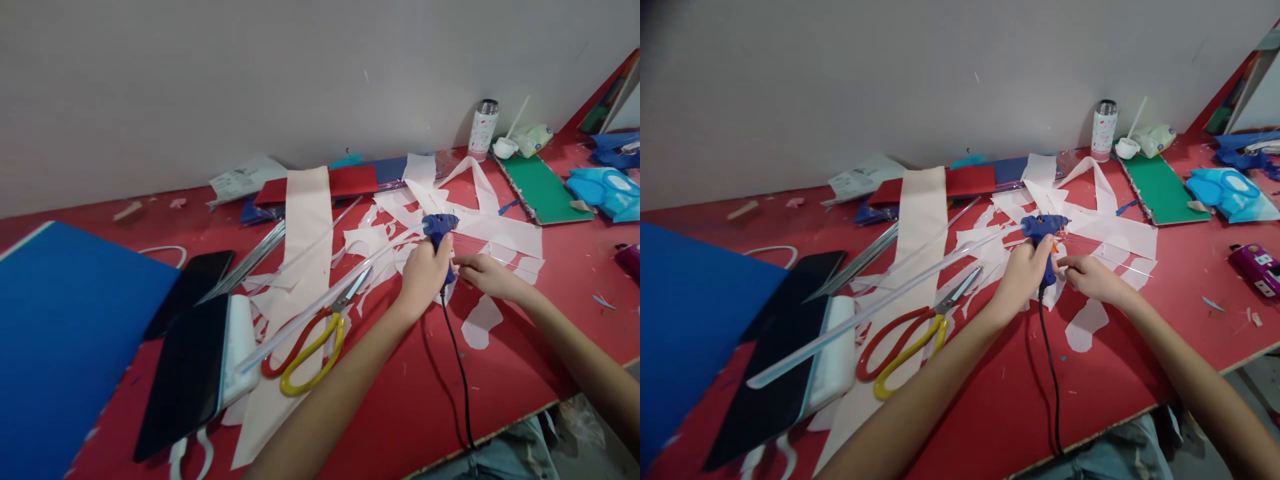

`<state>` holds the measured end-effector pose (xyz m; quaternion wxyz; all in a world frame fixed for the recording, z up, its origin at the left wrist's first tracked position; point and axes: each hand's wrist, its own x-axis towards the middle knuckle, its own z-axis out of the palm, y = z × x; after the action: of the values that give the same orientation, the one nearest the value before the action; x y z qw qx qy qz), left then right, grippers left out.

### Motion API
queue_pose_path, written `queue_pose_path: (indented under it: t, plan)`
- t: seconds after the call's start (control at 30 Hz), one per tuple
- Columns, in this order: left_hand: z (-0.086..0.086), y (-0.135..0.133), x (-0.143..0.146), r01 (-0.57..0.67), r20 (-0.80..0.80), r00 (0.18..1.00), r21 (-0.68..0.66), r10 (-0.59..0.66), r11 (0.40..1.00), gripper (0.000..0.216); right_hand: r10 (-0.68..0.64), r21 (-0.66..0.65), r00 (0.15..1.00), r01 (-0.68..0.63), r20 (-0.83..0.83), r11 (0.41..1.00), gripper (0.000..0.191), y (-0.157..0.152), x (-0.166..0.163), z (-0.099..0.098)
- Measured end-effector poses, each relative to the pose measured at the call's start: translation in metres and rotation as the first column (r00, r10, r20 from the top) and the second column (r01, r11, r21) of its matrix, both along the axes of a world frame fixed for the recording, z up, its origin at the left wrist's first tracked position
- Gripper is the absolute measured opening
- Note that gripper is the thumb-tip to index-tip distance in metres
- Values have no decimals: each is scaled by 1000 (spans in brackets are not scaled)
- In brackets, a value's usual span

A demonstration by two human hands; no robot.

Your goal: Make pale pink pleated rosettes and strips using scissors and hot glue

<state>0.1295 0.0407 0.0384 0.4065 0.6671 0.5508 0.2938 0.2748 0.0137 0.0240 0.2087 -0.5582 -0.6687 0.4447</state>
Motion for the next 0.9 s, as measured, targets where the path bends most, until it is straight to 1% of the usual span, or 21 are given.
queue_pose_path:
  t: [0.13, 0.23, 0.3, 0.37, 0.4, 0.5, 0.53, 0.6, 0.77, 0.9]
  plan:
    - [3, 6, 10, -6, -158, 987, 58, 15, 998, 43, 18, -18, 995, -20, -100, 1000, 19, 1, 2, -5]
    - [9, 7, 16, 28, -230, 973, 78, -9, 997, 40, 20, -28, 986, -25, -166, 999, 13, 3, 3, -10]
    - [12, 9, 21, 42, -268, 963, 79, -19, 996, 41, 11, -62, 973, -26, -232, 998, 12, 4, 2, -14]
    - [12, 13, 25, 41, -293, 956, 80, -16, 996, 42, -38, -130, 944, -5, -327, 992, 10, 5, 2, -18]
    - [12, 15, 27, 43, -301, 953, 79, -18, 996, 43, -84, -182, 921, 15, -381, 983, 8, 5, 2, -20]
    - [7, 22, 33, 51, -324, 946, 69, -26, 996, 45, -232, -350, 840, 54, -490, 935, 1, 7, 5, -24]
    - [6, 24, 35, 52, -332, 943, 65, -28, 996, 45, -257, -390, 823, 48, -507, 920, 3, 8, 7, -24]
    - [4, 28, 39, 51, -342, 939, 64, -26, 997, 45, -267, -433, 807, 15, -527, 901, 5, 11, 10, -24]
    - [3, 32, 46, 55, -358, 933, 55, -32, 997, 46, -245, -492, 796, -76, -554, 867, 8, 19, 17, -21]
    - [2, 35, 47, 63, -378, 925, 46, -41, 997, 45, -243, -509, 789, -100, -564, 855, 8, 20, 18, -20]
